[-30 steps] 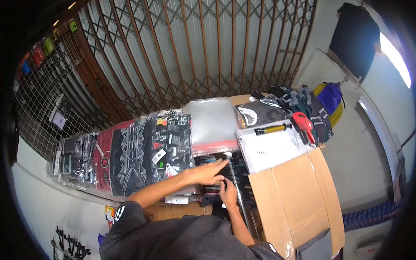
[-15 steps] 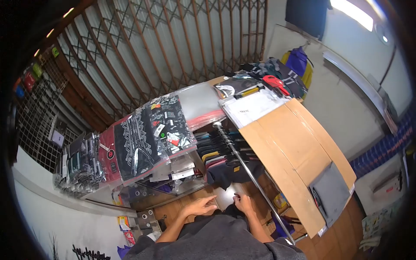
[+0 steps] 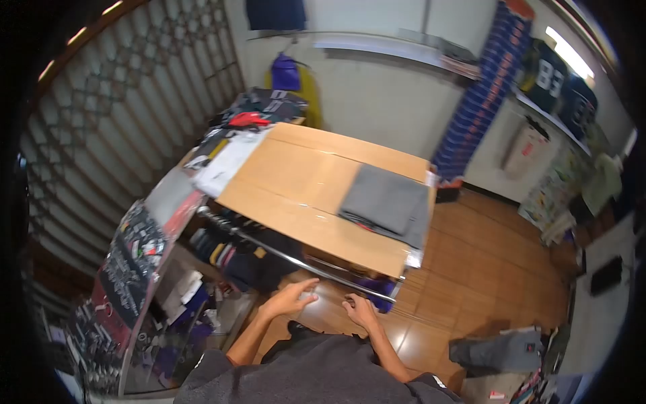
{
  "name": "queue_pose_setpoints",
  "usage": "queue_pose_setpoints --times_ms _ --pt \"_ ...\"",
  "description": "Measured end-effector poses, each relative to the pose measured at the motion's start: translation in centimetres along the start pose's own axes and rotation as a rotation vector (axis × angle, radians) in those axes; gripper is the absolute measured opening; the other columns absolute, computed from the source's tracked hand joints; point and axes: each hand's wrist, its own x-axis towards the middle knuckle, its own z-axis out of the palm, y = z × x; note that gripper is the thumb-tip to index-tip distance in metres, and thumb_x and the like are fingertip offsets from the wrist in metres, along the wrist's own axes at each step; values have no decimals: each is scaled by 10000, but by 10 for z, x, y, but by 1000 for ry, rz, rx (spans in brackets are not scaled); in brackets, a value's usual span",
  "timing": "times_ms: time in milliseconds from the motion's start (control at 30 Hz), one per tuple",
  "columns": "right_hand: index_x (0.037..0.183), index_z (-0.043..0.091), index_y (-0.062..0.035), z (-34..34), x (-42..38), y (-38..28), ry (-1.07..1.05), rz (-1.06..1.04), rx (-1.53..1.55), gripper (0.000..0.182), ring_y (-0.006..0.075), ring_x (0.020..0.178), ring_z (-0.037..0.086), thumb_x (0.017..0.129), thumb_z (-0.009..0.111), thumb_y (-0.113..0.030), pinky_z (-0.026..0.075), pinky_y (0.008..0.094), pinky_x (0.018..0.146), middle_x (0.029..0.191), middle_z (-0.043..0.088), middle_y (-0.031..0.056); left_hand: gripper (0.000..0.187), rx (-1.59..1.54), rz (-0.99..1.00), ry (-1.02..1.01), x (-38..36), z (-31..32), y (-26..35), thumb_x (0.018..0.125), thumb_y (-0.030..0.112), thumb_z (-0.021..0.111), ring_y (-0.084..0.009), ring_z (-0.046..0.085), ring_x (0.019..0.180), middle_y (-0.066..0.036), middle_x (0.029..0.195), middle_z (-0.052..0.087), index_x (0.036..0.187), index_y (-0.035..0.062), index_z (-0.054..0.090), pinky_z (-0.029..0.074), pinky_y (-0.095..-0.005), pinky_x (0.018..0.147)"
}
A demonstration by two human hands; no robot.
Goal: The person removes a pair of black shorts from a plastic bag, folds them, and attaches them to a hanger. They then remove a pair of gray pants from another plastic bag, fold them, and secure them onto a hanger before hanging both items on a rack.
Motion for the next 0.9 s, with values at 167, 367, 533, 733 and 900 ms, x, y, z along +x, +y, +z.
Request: queue_pose_setpoints --times_ms 167,367,533,733,900 --pt "1268 648 5 -104 -87 122 63 198 -59 443 332 1013 727 915 694 -260 575 395 874 1140 722 227 516 -169 118 57 89 80 87 974 191 671 -305 636 1212 -197 1358 622 1422 -2 505 517 -401 1000" --pt "1313 639 -52 -211 -173 212 260 408 -122 492 355 1050 707 912 669 -334 540 438 930 1211 698 219 500 34 303 285 171 150 147 902 197 724 -434 529 1285 -274 1365 555 1329 -16 573 412 -462 1102" --pt "1290 626 42 -267 -192 214 446 400 -3 496 337 1012 716 908 710 -263 565 407 872 1152 713 243 552 187 262 484 231 164 156 887 209 737 -474 446 1334 -337 1414 457 1361 -2 549 380 -493 1122" --pt "1292 619 41 -294 -148 213 413 263 103 485 306 1027 708 925 708 -263 555 385 900 1138 716 238 784 379 -102 557 292 155 154 928 404 685 -549 186 1467 -378 1569 217 1520 12 355 252 -670 1142" --pt "1293 618 35 -345 -79 196 325 149 111 475 313 1056 702 940 697 -273 550 394 929 1169 708 234 965 484 -406 489 341 179 143 945 577 575 -579 -45 1492 -458 1570 14 1583 -23 170 129 -798 1084"
